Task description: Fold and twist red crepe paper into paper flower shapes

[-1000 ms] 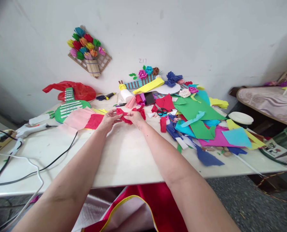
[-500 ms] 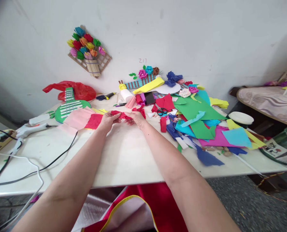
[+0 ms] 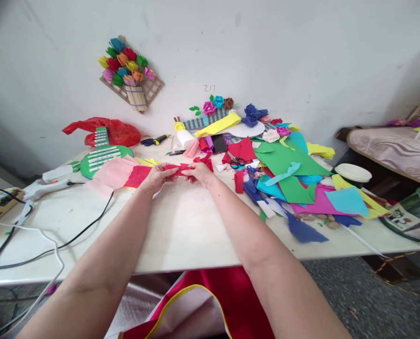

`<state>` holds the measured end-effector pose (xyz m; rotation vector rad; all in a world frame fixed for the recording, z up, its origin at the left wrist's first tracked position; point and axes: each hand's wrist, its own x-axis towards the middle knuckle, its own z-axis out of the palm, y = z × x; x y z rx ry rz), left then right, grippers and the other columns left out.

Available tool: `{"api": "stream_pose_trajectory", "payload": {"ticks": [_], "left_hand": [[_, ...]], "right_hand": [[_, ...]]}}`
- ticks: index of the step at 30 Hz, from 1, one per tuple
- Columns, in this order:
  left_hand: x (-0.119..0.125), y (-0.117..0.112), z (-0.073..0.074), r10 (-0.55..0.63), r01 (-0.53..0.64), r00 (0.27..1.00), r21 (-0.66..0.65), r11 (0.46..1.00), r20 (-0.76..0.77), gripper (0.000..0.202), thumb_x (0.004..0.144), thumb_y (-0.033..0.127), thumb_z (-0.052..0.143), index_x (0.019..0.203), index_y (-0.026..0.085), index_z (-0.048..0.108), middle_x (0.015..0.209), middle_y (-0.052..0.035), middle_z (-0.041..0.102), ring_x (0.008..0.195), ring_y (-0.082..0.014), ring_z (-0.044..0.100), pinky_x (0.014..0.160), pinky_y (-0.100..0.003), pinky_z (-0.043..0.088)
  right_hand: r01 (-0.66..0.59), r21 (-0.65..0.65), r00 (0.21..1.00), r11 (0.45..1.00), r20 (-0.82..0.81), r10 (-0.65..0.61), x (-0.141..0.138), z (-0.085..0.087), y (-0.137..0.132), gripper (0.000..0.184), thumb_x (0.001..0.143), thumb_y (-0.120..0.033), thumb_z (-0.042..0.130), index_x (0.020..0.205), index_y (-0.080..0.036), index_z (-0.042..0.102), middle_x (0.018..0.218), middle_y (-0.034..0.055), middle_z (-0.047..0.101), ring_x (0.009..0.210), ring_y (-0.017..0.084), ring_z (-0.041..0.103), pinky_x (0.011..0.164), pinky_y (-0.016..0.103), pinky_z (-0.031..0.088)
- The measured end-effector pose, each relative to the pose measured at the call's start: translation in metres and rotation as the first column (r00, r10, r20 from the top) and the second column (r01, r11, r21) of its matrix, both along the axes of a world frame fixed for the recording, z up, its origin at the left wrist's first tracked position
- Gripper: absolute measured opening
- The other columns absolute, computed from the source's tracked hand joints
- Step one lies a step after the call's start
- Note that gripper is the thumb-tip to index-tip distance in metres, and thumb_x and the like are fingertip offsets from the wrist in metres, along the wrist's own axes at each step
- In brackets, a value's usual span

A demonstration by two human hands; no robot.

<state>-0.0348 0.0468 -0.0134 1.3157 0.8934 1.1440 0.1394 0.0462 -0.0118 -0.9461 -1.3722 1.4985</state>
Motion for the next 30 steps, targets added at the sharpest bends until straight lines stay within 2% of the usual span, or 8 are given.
{"api": "stream_pose_trajectory", "payload": {"ticks": [2, 6, 12, 17, 21, 25, 30], "left_hand": [[-0.001, 0.0, -0.001, -0.033, 0.033, 0.999, -0.001, 0.999, -0.026, 0.036, 0.056, 0.031, 0.077, 0.079, 0.01, 0.059, 0.06, -0.0037, 0.065, 0.047, -0.0114, 0.058, 0.053, -0.025, 0.05], [0.001, 0.001, -0.003, -0.025, 0.026, 1.0, 0.016, 1.0, -0.018, 0.035, 0.057, 0.032, 0.077, 0.078, 0.01, 0.059, 0.06, -0.0047, 0.066, 0.048, -0.0128, 0.06, 0.054, -0.025, 0.05], [0.004, 0.0, -0.004, -0.045, 0.045, 0.999, 0.008, 0.999, 0.015, 0.033, 0.059, 0.027, 0.076, 0.082, 0.01, 0.058, 0.063, -0.0063, 0.068, 0.051, -0.0138, 0.062, 0.056, -0.025, 0.052], [0.001, 0.0, -0.003, -0.105, 0.111, 0.99, -0.055, 0.992, 0.098, 0.037, 0.061, 0.021, 0.074, 0.091, 0.011, 0.055, 0.068, -0.0089, 0.07, 0.056, -0.0172, 0.065, 0.06, -0.028, 0.053], [-0.001, -0.001, -0.001, -0.156, 0.17, 0.974, -0.07, 0.983, 0.166, 0.031, 0.064, 0.016, 0.07, 0.09, 0.011, 0.055, 0.073, -0.0102, 0.07, 0.058, -0.018, 0.066, 0.06, -0.029, 0.054], [-0.004, -0.001, -0.001, -0.175, 0.195, 0.966, -0.093, 0.976, 0.188, 0.024, 0.068, 0.013, 0.066, 0.09, 0.011, 0.057, 0.074, -0.0108, 0.07, 0.058, -0.0184, 0.066, 0.058, -0.028, 0.054], [-0.007, 0.001, -0.002, -0.19, 0.214, 0.962, -0.108, 0.971, 0.198, 0.026, 0.069, 0.013, 0.063, 0.095, 0.011, 0.058, 0.071, -0.0105, 0.07, 0.058, -0.0195, 0.066, 0.057, -0.029, 0.054]], "right_hand": [[-0.024, -0.016, 1.0, 1.0, 0.004, 0.024, 0.002, 0.001, -0.001, 0.013, 0.069, -0.017, 0.067, 0.071, -0.012, 0.056, 0.05, 0.0008, 0.062, 0.035, 0.007, 0.05, 0.035, 0.016, 0.038], [-0.06, -0.027, 0.998, 0.998, -0.01, 0.06, 0.003, 0.001, -0.001, 0.015, 0.072, -0.022, 0.066, 0.079, -0.012, 0.058, 0.059, 0.0038, 0.066, 0.041, 0.009, 0.056, 0.037, 0.018, 0.041], [0.033, 0.037, 0.999, 0.999, -0.005, -0.033, 0.0, -0.003, 0.002, 0.012, 0.067, -0.015, 0.068, 0.074, -0.012, 0.058, 0.052, 0.0001, 0.063, 0.037, 0.007, 0.051, 0.038, 0.017, 0.04], [0.051, 0.056, 0.998, 0.997, -0.037, -0.049, 0.0, -0.003, 0.002, 0.011, 0.065, -0.014, 0.067, 0.073, -0.011, 0.059, 0.05, -0.0003, 0.062, 0.037, 0.007, 0.051, 0.037, 0.016, 0.04], [0.072, 0.053, 0.996, 0.996, -0.057, -0.069, 0.0, 0.0, 0.0, 0.014, 0.063, -0.014, 0.069, 0.072, -0.011, 0.06, 0.05, -0.0003, 0.062, 0.036, 0.006, 0.05, 0.037, 0.016, 0.04], [0.081, 0.05, 0.992, 0.995, -0.096, -0.076, -0.001, 0.001, 0.0, 0.016, 0.061, -0.014, 0.07, 0.073, -0.011, 0.061, 0.05, 0.0, 0.062, 0.036, 0.006, 0.049, 0.038, 0.016, 0.04], [0.065, 0.047, 0.989, 0.997, -0.133, -0.058, 0.0, -0.001, 0.003, 0.018, 0.059, -0.017, 0.072, 0.074, -0.011, 0.064, 0.051, 0.0009, 0.063, 0.038, 0.007, 0.051, 0.039, 0.017, 0.041]]}}
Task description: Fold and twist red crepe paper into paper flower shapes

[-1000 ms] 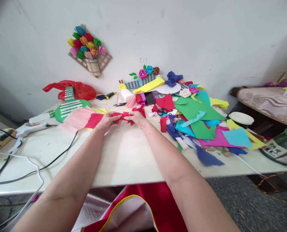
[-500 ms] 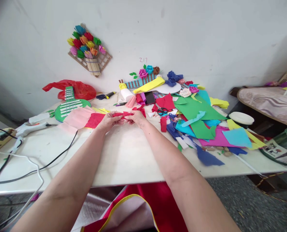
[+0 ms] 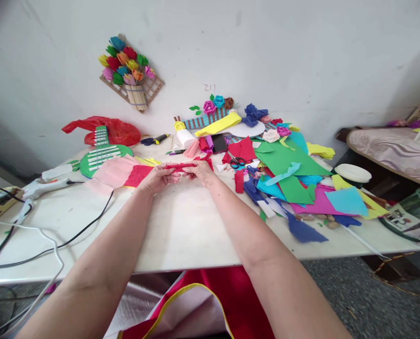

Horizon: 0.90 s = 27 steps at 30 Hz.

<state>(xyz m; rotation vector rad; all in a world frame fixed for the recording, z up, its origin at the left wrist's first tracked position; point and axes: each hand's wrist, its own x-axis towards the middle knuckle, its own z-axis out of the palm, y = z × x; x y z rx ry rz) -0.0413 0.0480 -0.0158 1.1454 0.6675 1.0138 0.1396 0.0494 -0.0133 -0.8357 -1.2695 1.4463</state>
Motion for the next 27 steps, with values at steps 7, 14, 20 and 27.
{"api": "stream_pose_trajectory", "payload": {"ticks": [7, 14, 20, 27], "left_hand": [[0.0011, -0.0025, 0.0023, 0.001, -0.001, 0.999, -0.005, 1.0, 0.045, 0.022, 0.07, 0.01, 0.058, 0.091, 0.011, 0.06, 0.068, -0.009, 0.07, 0.059, -0.0186, 0.067, 0.057, -0.027, 0.053], [0.0016, -0.0028, 0.0023, 0.026, -0.025, 0.997, -0.015, 1.0, 0.076, 0.017, 0.067, 0.007, 0.057, 0.084, 0.011, 0.059, 0.07, -0.0101, 0.07, 0.06, -0.0184, 0.067, 0.058, -0.027, 0.053], [0.0016, -0.0018, 0.0018, 0.035, -0.034, 0.996, -0.01, 0.999, 0.085, 0.016, 0.065, 0.008, 0.058, 0.081, 0.011, 0.059, 0.068, -0.0094, 0.069, 0.062, -0.0189, 0.067, 0.061, -0.029, 0.054], [0.0014, 0.0011, 0.0003, 0.04, -0.041, 0.997, 0.008, 0.999, 0.073, 0.014, 0.062, 0.011, 0.057, 0.075, 0.01, 0.06, 0.067, -0.0091, 0.069, 0.065, -0.0198, 0.067, 0.069, -0.034, 0.054]], "right_hand": [[-0.042, 0.011, 0.998, 0.999, -0.053, 0.042, 0.0015, -0.0003, 0.0013, 0.022, 0.058, -0.017, 0.072, 0.078, -0.012, 0.067, 0.053, 0.0006, 0.064, 0.039, 0.007, 0.052, 0.039, 0.017, 0.04], [-0.083, 0.031, 0.993, 0.996, -0.079, 0.085, 0.0041, -0.0013, 0.0024, 0.022, 0.056, -0.018, 0.07, 0.077, -0.012, 0.067, 0.055, 0.0014, 0.065, 0.04, 0.007, 0.051, 0.04, 0.017, 0.04], [-0.109, 0.047, 0.99, 0.993, -0.082, 0.112, 0.0041, 0.0005, 0.0007, 0.017, 0.057, -0.017, 0.068, 0.074, -0.012, 0.066, 0.056, 0.0015, 0.065, 0.041, 0.007, 0.052, 0.041, 0.019, 0.041], [-0.098, 0.04, 0.993, 0.994, -0.063, 0.1, 0.0038, 0.0021, -0.001, 0.013, 0.059, -0.014, 0.063, 0.071, -0.012, 0.066, 0.056, 0.0024, 0.065, 0.042, 0.008, 0.051, 0.043, 0.019, 0.042]]}}
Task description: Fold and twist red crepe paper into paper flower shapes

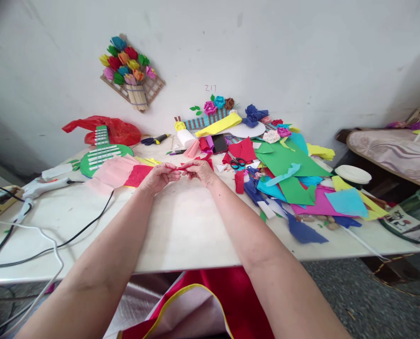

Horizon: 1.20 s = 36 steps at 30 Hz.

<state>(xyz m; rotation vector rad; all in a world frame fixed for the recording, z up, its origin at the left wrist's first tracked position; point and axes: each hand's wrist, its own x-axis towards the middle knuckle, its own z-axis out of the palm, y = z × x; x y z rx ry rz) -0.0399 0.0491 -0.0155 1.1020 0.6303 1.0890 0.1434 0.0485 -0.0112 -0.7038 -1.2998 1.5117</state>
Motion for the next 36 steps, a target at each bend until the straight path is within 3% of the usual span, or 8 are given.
{"api": "stream_pose_trajectory", "payload": {"ticks": [7, 19, 27, 31, 36], "left_hand": [[0.002, -0.0023, 0.0023, 0.004, -0.004, 1.0, 0.028, 1.0, 0.003, 0.019, 0.068, 0.026, 0.058, 0.076, 0.009, 0.063, 0.069, -0.0113, 0.069, 0.066, -0.0219, 0.067, 0.067, -0.034, 0.054], [0.0042, -0.0039, 0.0044, 0.046, -0.045, 0.998, 0.039, 0.998, -0.035, 0.024, 0.064, 0.014, 0.061, 0.088, 0.009, 0.061, 0.067, -0.009, 0.069, 0.062, -0.0189, 0.067, 0.066, -0.032, 0.054], [0.0031, -0.0004, 0.0024, 0.095, -0.092, 0.987, 0.03, 0.995, -0.126, 0.022, 0.059, 0.013, 0.059, 0.081, 0.01, 0.06, 0.063, -0.0092, 0.068, 0.056, -0.0197, 0.065, 0.06, -0.032, 0.053], [0.0026, 0.0015, 0.0, 0.096, -0.086, 0.972, 0.055, 0.995, -0.215, 0.021, 0.062, 0.023, 0.062, 0.079, 0.011, 0.06, 0.06, -0.0082, 0.067, 0.051, -0.0191, 0.063, 0.055, -0.03, 0.051], [0.0043, -0.0008, -0.0011, 0.142, -0.097, 0.923, 0.141, 0.985, -0.357, 0.032, 0.067, 0.044, 0.064, 0.063, 0.013, 0.057, 0.05, -0.0045, 0.06, 0.038, -0.0108, 0.052, 0.041, -0.021, 0.04]], "right_hand": [[-0.014, 0.026, 1.0, 1.0, -0.016, 0.014, -0.0002, -0.0022, 0.0007, 0.013, 0.058, -0.015, 0.062, 0.07, -0.012, 0.067, 0.058, 0.0029, 0.066, 0.044, 0.008, 0.052, 0.044, 0.02, 0.043], [0.007, 0.044, 1.0, 0.999, -0.005, -0.006, 0.0005, -0.0021, -0.0001, 0.011, 0.06, -0.015, 0.058, 0.068, -0.012, 0.065, 0.057, 0.0028, 0.064, 0.046, 0.009, 0.052, 0.046, 0.021, 0.043], [-0.026, 0.046, 0.999, 0.999, -0.03, 0.028, -0.0004, -0.003, 0.0009, 0.026, 0.071, -0.036, 0.057, 0.069, -0.011, 0.063, 0.063, 0.0064, 0.066, 0.048, 0.011, 0.054, 0.046, 0.022, 0.045], [0.045, 0.032, 0.998, 0.998, 0.049, -0.046, -0.0027, -0.0027, -0.0006, 0.02, 0.063, -0.03, 0.067, 0.065, -0.012, 0.061, 0.057, 0.0046, 0.064, 0.042, 0.008, 0.05, 0.041, 0.021, 0.041], [0.011, 0.034, 0.999, 0.999, 0.052, -0.013, -0.0034, -0.0025, -0.0019, 0.017, 0.061, -0.027, 0.066, 0.062, -0.012, 0.06, 0.055, 0.0038, 0.063, 0.041, 0.008, 0.05, 0.039, 0.02, 0.04]]}}
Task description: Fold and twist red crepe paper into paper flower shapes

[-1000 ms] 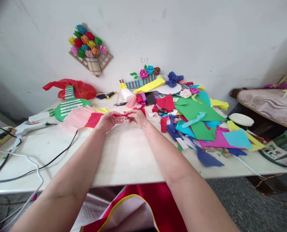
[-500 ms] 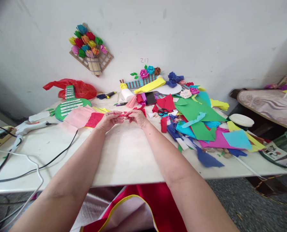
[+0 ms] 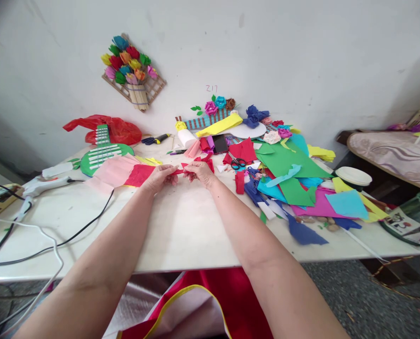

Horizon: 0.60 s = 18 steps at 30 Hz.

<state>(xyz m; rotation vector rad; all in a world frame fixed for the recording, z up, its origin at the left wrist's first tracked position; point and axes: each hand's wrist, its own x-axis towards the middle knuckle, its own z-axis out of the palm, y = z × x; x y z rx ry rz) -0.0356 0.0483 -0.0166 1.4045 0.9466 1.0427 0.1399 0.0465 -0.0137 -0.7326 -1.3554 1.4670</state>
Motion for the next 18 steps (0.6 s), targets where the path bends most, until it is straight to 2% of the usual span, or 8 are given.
{"api": "stream_pose_trajectory", "payload": {"ticks": [4, 10, 14, 18], "left_hand": [[0.0022, -0.0038, 0.0021, -0.041, 0.043, 0.996, 0.019, 0.999, -0.08, 0.036, 0.066, 0.047, 0.066, 0.058, 0.014, 0.052, 0.042, 0.0012, 0.051, 0.032, -0.0045, 0.04, 0.035, -0.018, 0.027], [0.0024, -0.0022, 0.0015, -0.016, 0.016, 1.0, -0.036, 0.999, -0.016, 0.037, 0.063, 0.045, 0.069, 0.057, 0.015, 0.048, 0.04, 0.0034, 0.048, 0.031, -0.0041, 0.037, 0.034, -0.018, 0.025], [0.0001, 0.0019, -0.003, -0.011, 0.013, 0.999, -0.033, 0.999, 0.045, 0.037, 0.065, 0.044, 0.069, 0.056, 0.015, 0.047, 0.04, 0.0035, 0.047, 0.031, -0.0044, 0.038, 0.033, -0.018, 0.025], [-0.0006, 0.0029, -0.0047, 0.0, 0.003, 0.998, -0.042, 0.999, 0.067, 0.036, 0.064, 0.042, 0.07, 0.057, 0.015, 0.048, 0.04, 0.0036, 0.047, 0.03, -0.0043, 0.037, 0.033, -0.018, 0.025]], "right_hand": [[-0.025, 0.004, 1.0, 1.0, 0.012, 0.025, 0.0002, -0.002, 0.0008, 0.019, 0.061, -0.029, 0.066, 0.064, -0.011, 0.061, 0.056, 0.0042, 0.064, 0.04, 0.008, 0.05, 0.039, 0.02, 0.04], [-0.077, -0.002, 0.996, 0.997, -0.052, 0.077, 0.0038, -0.0049, 0.0039, 0.028, 0.072, -0.037, 0.054, 0.078, -0.011, 0.062, 0.063, 0.0068, 0.067, 0.044, 0.011, 0.055, 0.042, 0.023, 0.043], [-0.074, 0.001, 0.994, 0.997, -0.074, 0.074, 0.0069, -0.0051, 0.0045, 0.024, 0.071, -0.028, 0.051, 0.084, -0.011, 0.061, 0.064, 0.0067, 0.067, 0.046, 0.012, 0.056, 0.044, 0.023, 0.044], [-0.014, -0.013, 0.999, 1.0, -0.035, 0.013, 0.0077, -0.0044, 0.0035, 0.021, 0.066, -0.016, 0.053, 0.086, -0.012, 0.059, 0.06, 0.0033, 0.065, 0.044, 0.01, 0.054, 0.045, 0.022, 0.043]]}}
